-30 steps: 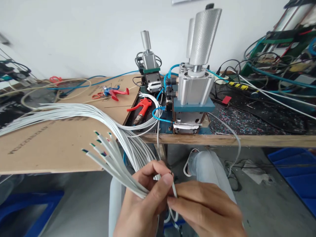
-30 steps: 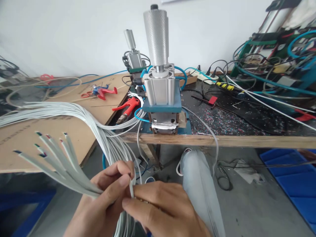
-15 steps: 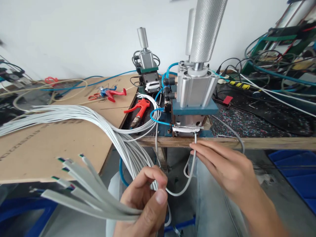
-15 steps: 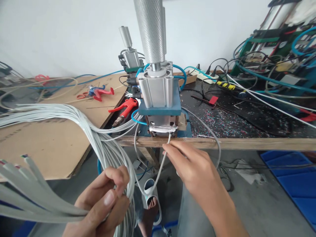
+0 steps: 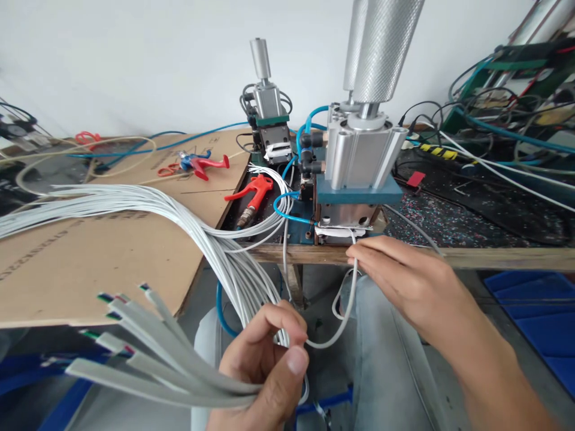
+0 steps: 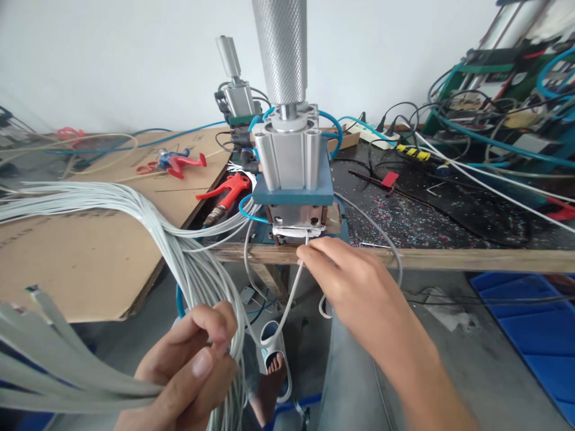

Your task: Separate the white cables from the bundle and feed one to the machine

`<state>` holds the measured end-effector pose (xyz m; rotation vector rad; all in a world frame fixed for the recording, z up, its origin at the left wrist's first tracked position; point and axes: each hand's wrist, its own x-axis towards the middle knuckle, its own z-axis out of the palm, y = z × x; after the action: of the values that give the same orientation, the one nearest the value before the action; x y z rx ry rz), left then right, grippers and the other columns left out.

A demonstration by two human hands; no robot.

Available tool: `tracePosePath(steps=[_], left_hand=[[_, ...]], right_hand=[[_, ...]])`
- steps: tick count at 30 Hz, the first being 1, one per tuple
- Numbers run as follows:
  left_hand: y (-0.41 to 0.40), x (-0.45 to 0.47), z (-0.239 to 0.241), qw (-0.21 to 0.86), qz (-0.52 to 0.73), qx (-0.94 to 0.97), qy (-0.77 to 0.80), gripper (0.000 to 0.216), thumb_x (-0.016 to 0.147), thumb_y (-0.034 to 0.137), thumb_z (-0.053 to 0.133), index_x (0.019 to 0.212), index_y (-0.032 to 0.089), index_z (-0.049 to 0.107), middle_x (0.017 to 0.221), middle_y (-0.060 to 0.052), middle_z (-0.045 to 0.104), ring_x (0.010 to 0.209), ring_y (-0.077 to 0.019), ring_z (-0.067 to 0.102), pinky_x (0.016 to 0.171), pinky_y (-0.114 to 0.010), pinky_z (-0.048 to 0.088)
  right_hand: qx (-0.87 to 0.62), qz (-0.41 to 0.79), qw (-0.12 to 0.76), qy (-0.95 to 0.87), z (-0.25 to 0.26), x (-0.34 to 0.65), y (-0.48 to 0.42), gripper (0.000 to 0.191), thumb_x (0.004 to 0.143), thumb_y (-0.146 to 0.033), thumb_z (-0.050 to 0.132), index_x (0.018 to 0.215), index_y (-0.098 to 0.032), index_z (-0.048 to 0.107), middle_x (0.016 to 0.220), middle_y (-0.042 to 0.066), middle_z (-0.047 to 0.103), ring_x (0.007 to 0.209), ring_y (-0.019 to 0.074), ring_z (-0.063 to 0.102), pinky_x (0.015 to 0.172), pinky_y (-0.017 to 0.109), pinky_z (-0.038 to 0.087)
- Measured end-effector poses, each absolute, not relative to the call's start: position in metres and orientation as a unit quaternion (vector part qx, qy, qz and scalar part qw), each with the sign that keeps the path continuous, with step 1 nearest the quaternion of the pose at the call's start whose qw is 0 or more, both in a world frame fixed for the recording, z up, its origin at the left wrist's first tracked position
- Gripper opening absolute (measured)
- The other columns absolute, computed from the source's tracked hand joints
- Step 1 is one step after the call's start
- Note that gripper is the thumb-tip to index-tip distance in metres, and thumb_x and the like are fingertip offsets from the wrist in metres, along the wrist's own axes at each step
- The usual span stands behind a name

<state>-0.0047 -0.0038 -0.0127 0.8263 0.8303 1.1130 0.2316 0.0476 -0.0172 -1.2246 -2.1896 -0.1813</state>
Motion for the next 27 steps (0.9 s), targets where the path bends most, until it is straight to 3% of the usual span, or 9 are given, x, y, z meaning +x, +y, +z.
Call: tracePosePath(steps=[19,27], left_hand=[[-0.001,0.003,-0.015,0.67,0.526,0.345,0.393,0.027,0.081,0.044,0.091,0.08,0.023,0.074,0.077,0.002,0.05,0.051,-0.0044,0.031,0.045,-0.023,0.014],[-0.005,0.002,-0.014,0.67,0.511,0.365,0.396,0.03,0.086,0.046,0.086,0.082,0.021,0.07,0.081,0.002,0.051,0.053,-0.0032,0.029,0.05,-0.025,0.013]], right_hand=[[-0.457,-0.037,0.284,-0.842,-0.007,0.238,0.056,0.023,0.108,-0.007,0.049,0.118,-0.016,0.067,0.112,0.008,0.072,0.1,0.0256,0.074,0.085,0.041,0.064],[-0.475,-0.026,0.283,-0.833,-0.003,0.236,0.056,0.027,0.108,-0.01,0.048,0.115,-0.021,0.072,0.114,0.008,0.075,0.095,0.0223,0.076,0.084,0.035,0.065]])
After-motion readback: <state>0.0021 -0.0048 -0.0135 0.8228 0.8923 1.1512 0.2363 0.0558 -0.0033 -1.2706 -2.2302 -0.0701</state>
